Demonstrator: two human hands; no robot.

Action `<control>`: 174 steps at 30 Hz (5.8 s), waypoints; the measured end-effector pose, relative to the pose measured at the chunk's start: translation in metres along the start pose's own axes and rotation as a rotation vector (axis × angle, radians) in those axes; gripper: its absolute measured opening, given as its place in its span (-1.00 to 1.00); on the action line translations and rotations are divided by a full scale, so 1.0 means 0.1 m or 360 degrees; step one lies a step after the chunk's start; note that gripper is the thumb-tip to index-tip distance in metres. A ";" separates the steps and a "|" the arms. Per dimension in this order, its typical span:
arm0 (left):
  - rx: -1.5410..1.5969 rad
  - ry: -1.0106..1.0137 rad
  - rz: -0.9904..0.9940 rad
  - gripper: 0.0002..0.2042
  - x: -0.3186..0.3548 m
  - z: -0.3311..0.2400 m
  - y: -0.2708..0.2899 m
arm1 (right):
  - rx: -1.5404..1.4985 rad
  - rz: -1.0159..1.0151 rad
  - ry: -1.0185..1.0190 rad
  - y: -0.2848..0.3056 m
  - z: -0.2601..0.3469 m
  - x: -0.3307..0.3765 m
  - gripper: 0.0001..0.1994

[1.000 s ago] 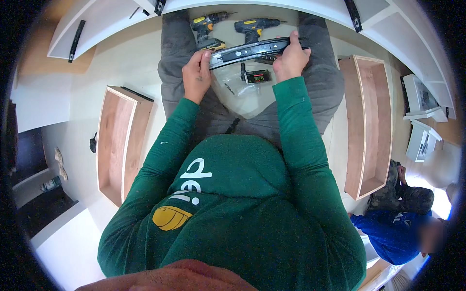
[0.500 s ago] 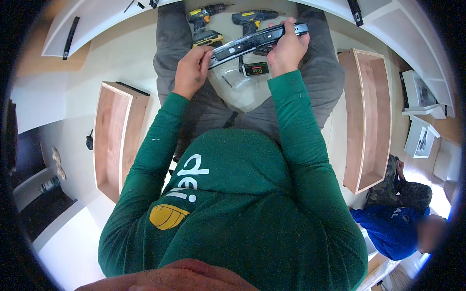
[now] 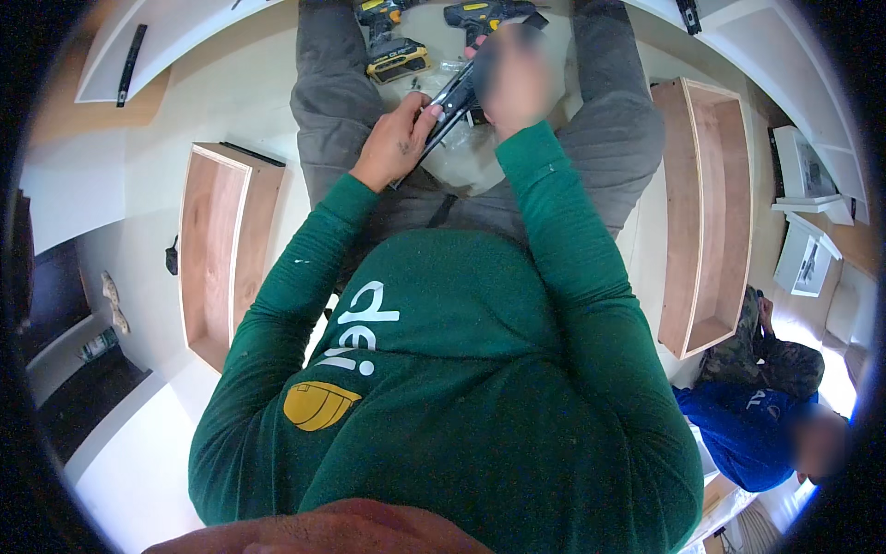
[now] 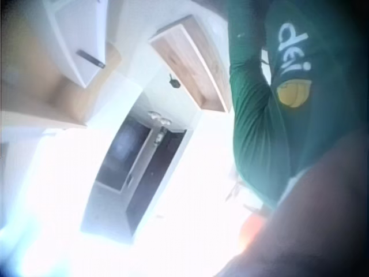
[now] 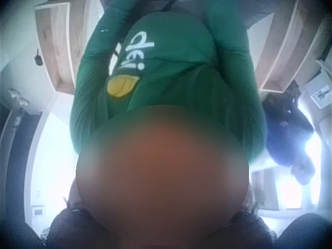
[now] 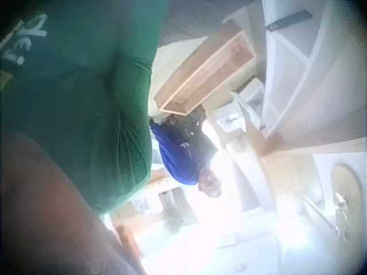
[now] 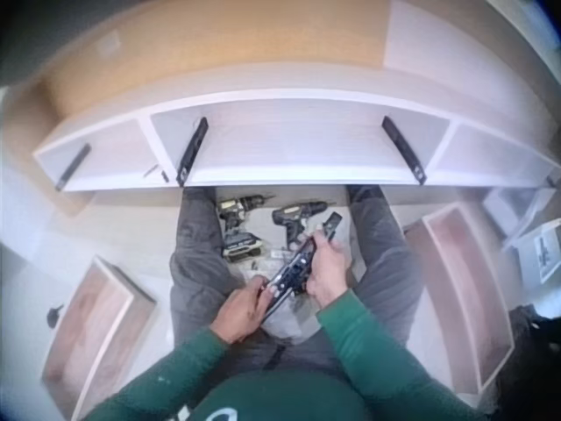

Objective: The person assembles a wooden drawer by attaching metal drawer slides to its sides. They handle the drawer box, metal slides, and a power drill, positioning and securing the hardware while sitting on the floor.

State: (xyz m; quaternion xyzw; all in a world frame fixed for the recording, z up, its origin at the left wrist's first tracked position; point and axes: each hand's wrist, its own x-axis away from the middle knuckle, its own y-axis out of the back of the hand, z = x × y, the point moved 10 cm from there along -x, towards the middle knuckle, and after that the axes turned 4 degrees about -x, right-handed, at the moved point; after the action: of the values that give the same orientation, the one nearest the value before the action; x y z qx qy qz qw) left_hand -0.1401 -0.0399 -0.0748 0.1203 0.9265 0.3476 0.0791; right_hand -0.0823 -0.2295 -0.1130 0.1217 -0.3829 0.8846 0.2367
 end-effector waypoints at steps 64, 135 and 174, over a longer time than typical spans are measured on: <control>-0.0670 -0.0324 0.0647 -0.54 -1.19 -0.20 -0.20 | -0.0051 -0.0114 -0.0053 0.53 1.00 -0.69 -0.75; 0.1412 0.0777 0.0502 -0.57 -0.50 0.13 -1.02 | 0.1219 0.0165 0.0045 0.29 0.19 -0.61 -0.59; 0.1652 0.0662 0.0654 -0.15 -0.49 -0.30 -0.42 | -0.0850 0.0648 0.0250 0.06 1.63 -0.02 -0.42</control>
State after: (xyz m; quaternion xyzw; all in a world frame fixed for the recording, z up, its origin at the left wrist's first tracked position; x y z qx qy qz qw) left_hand -0.1070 -0.1027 -0.0776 0.2494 0.9291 -0.1264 -0.2421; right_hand -0.0782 -0.3534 -0.0076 -0.0919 -0.5980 0.7889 0.1076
